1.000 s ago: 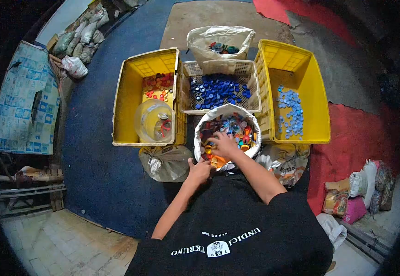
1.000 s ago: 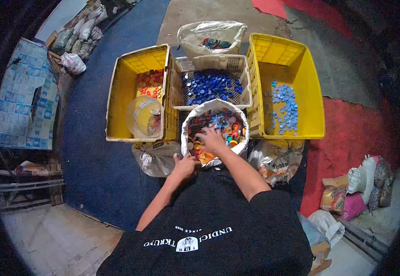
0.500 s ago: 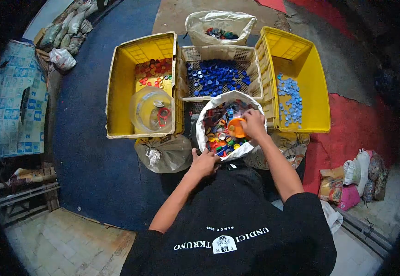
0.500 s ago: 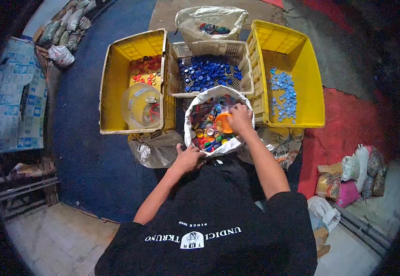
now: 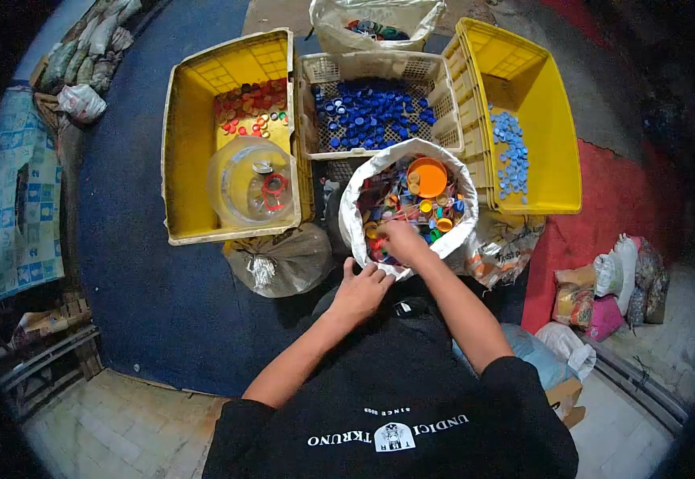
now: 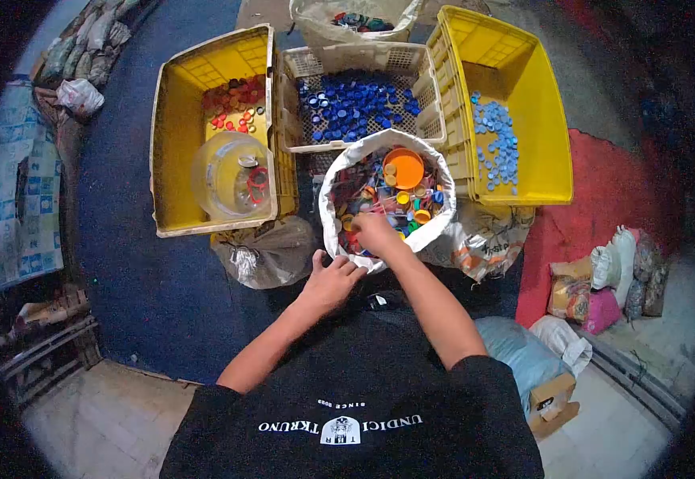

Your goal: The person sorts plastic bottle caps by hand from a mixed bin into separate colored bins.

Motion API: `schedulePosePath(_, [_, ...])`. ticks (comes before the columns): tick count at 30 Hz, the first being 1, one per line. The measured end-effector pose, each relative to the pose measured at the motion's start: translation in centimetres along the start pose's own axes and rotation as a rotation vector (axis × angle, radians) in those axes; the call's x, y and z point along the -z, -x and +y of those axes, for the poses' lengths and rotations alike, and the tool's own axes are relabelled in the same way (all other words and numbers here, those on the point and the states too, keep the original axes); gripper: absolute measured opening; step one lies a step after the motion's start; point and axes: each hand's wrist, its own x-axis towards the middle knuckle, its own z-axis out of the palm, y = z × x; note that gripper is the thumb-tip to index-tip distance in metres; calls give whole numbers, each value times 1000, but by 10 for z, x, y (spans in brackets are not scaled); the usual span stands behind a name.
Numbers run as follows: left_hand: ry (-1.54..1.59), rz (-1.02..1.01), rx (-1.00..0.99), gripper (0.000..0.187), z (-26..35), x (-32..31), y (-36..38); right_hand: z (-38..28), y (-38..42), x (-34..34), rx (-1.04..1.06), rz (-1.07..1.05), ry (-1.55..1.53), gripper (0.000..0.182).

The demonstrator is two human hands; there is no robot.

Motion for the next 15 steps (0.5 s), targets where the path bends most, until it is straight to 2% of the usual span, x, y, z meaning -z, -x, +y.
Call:
schedulePosePath(2, [12, -12, -5, 35, -3, -4, 2, 4, -8, -29, -101, -182, 239, 38])
schedulePosePath(3, [22, -20, -6, 36, -5, -5, 2, 0, -7, -30, -100, -181, 238, 38])
schedulePosePath(5, [55, -27, 5, 36, -7, -6, 5, -8, -3, -30, -72, -51, 139, 35])
schedulePosePath(6, [88, -33, 13, 35, -8, -6, 6, -7, 0, -33, -68, -50, 143, 35])
schedulePosePath(8, [107, -50, 26, 35, -6, -5, 7, 2, 8, -48, 119, 130, 119, 28])
schedulePosePath(11, [126, -85, 42, 34, -4, -5, 7, 7, 6, -60, 21, 154, 120, 17])
schedulePosePath(12, [128, -107, 45, 34, -3, -5, 7, -7, 10, -46, 99, 157, 253, 13])
schedulePosePath(15, [106, -153, 55, 35, -4, -4, 7, -14, 7, -45, 93, 125, 316, 13])
